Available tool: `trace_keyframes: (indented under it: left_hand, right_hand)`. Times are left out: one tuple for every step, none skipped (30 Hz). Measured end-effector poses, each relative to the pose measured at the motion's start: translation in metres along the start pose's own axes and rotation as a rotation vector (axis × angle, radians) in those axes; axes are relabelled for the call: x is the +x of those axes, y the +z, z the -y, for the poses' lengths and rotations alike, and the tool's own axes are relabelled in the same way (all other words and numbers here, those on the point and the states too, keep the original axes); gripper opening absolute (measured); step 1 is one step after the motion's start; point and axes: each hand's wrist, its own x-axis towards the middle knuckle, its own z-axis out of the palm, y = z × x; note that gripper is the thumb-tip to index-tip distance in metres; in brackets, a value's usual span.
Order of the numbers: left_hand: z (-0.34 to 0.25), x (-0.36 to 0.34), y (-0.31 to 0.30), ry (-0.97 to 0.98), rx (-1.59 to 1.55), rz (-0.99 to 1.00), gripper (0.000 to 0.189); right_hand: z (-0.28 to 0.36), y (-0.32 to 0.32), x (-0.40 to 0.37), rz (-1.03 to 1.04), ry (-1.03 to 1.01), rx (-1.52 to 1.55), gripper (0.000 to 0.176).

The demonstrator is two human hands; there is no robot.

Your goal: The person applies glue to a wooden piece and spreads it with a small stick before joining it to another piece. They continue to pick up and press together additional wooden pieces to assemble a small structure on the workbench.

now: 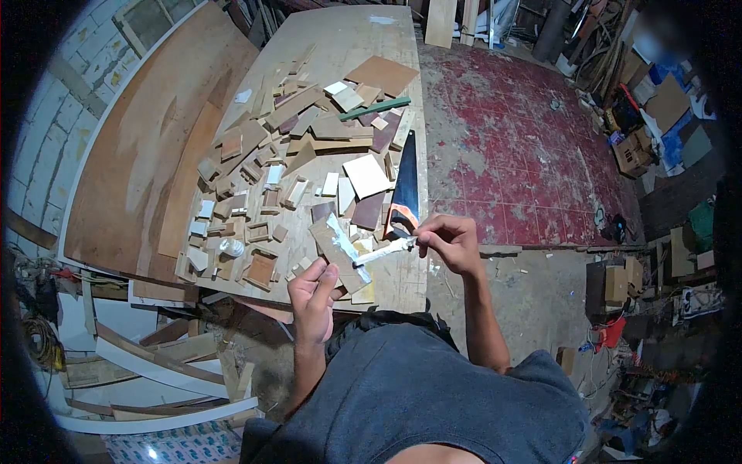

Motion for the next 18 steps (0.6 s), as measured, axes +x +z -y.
trace_keyframes:
  left_hand:
    - [0.000, 0.000, 0.000, -0.001, 0.007, 0.003, 0.019]
    - [-0.001, 0.000, 0.001, 0.002, 0.005, 0.002, 0.019]
    - [-0.005, -0.001, 0.006, 0.003, -0.009, -0.024, 0.019]
    - [-0.009, -0.002, 0.010, 0.005, -0.024, -0.051, 0.019]
    - [-0.011, -0.002, 0.014, 0.010, -0.029, -0.055, 0.019]
    - [-0.013, -0.002, 0.018, 0.020, -0.031, -0.085, 0.019]
    - [-0.014, -0.002, 0.019, 0.030, -0.033, -0.116, 0.019]
    - [-0.012, -0.001, 0.016, 0.031, -0.037, -0.118, 0.019]
    - [-0.009, 0.000, 0.009, 0.023, -0.017, -0.095, 0.019]
    - [-0.005, 0.001, 0.003, 0.014, 0.004, -0.071, 0.019]
    - [-0.001, 0.002, -0.001, 0.011, 0.001, -0.071, 0.019]
    - [0.002, 0.002, -0.004, 0.010, 0.014, -0.035, 0.018]
    - [0.003, 0.002, -0.006, 0.008, 0.027, 0.000, 0.017]
    - [0.004, 0.001, -0.006, 0.004, 0.025, -0.001, 0.017]
    - [0.002, 0.001, -0.004, 0.007, 0.047, 0.018, 0.017]
    - [0.001, -0.001, -0.003, 0.010, 0.069, 0.036, 0.017]
    - [-0.001, -0.002, -0.004, 0.008, 0.067, 0.034, 0.017]
    - [-0.002, -0.002, -0.006, 0.002, 0.096, 0.053, 0.019]
  right_hand:
    - [0.000, 0.002, 0.002, 0.001, 0.008, -0.017, 0.008]
    - [0.000, 0.003, 0.003, 0.004, 0.016, -0.033, 0.009]
    - [0.001, 0.001, 0.003, 0.009, 0.014, -0.035, 0.009]
    - [0.002, -0.002, 0.002, 0.045, 0.028, -0.063, 0.008]
    - [0.003, -0.004, 0.001, 0.081, 0.043, -0.092, 0.007]
    - [0.004, -0.006, 0.000, 0.088, 0.043, -0.094, 0.007]
    - [0.003, -0.008, -0.001, 0.096, 0.047, -0.087, 0.007]
    - [0.003, -0.009, -0.001, 0.102, 0.052, -0.081, 0.007]
    - [0.004, -0.007, -0.002, 0.084, 0.050, -0.065, 0.007]
    - [0.004, -0.006, 0.000, 0.085, 0.052, -0.068, 0.007]
    - [0.003, -0.003, 0.001, 0.054, 0.030, -0.023, 0.007]
    - [0.002, 0.000, 0.003, 0.021, 0.007, 0.022, 0.007]
    - [0.002, 0.003, 0.004, 0.019, 0.011, 0.020, 0.007]
    - [0.001, 0.006, 0.006, -0.002, -0.004, 0.024, 0.007]
    - [0.000, 0.009, 0.009, -0.021, -0.020, 0.028, 0.006]
    - [-0.001, 0.012, 0.011, -0.020, -0.018, 0.027, 0.006]
    - [-0.002, 0.014, 0.013, -0.026, -0.026, 0.003, 0.006]
    - [-0.002, 0.016, 0.015, -0.032, -0.034, -0.021, 0.005]
